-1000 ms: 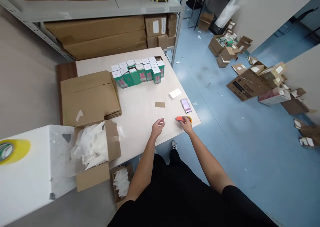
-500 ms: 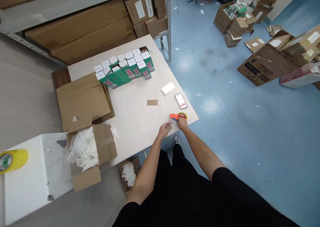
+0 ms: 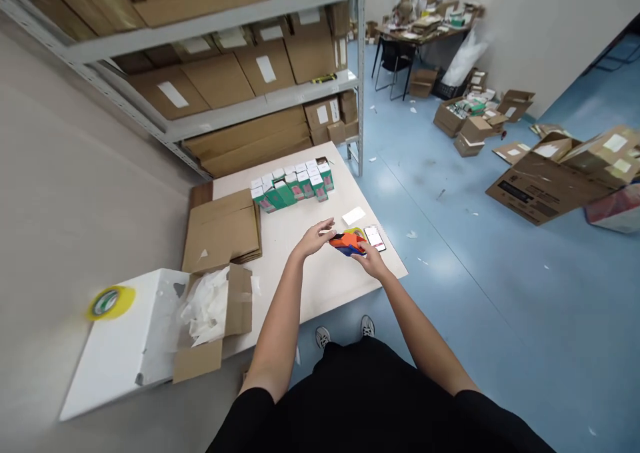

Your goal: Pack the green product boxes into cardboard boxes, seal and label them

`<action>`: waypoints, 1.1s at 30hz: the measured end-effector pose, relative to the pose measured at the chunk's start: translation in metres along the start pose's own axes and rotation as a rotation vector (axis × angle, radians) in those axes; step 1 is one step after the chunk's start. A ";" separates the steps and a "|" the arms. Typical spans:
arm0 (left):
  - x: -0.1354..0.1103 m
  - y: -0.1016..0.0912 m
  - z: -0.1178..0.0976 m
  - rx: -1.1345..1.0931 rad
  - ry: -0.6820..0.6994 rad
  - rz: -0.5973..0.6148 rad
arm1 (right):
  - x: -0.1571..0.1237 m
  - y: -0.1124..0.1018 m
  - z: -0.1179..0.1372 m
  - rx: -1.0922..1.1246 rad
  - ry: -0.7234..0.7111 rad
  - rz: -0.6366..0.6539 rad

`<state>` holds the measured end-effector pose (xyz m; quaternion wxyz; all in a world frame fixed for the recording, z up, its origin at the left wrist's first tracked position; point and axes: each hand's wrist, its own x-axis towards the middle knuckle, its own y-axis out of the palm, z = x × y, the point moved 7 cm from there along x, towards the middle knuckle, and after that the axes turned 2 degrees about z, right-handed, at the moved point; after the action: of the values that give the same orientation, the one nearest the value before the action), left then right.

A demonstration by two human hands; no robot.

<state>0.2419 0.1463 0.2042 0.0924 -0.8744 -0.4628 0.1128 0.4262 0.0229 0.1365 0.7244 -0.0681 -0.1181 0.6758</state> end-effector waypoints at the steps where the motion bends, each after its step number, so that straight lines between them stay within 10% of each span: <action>1: -0.003 -0.007 -0.019 0.025 0.025 0.040 | 0.002 0.000 0.018 0.017 -0.044 0.005; 6: -0.033 -0.032 -0.097 0.259 0.155 0.150 | 0.007 0.007 0.081 0.063 -0.192 0.064; 16: -0.095 -0.064 -0.171 0.582 0.414 -0.347 | 0.003 0.036 0.110 0.185 -0.227 0.221; 25: -0.129 -0.085 -0.173 0.829 0.514 -0.596 | 0.022 0.071 0.100 0.215 -0.171 0.253; 33: -0.240 -0.155 -0.162 0.570 0.634 -0.921 | 0.055 0.124 0.127 0.221 -0.181 0.143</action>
<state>0.0343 0.0241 0.4272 0.4938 -0.5171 -0.6940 -0.0845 0.2761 0.0795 0.2313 0.6637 0.0650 -0.1024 0.7381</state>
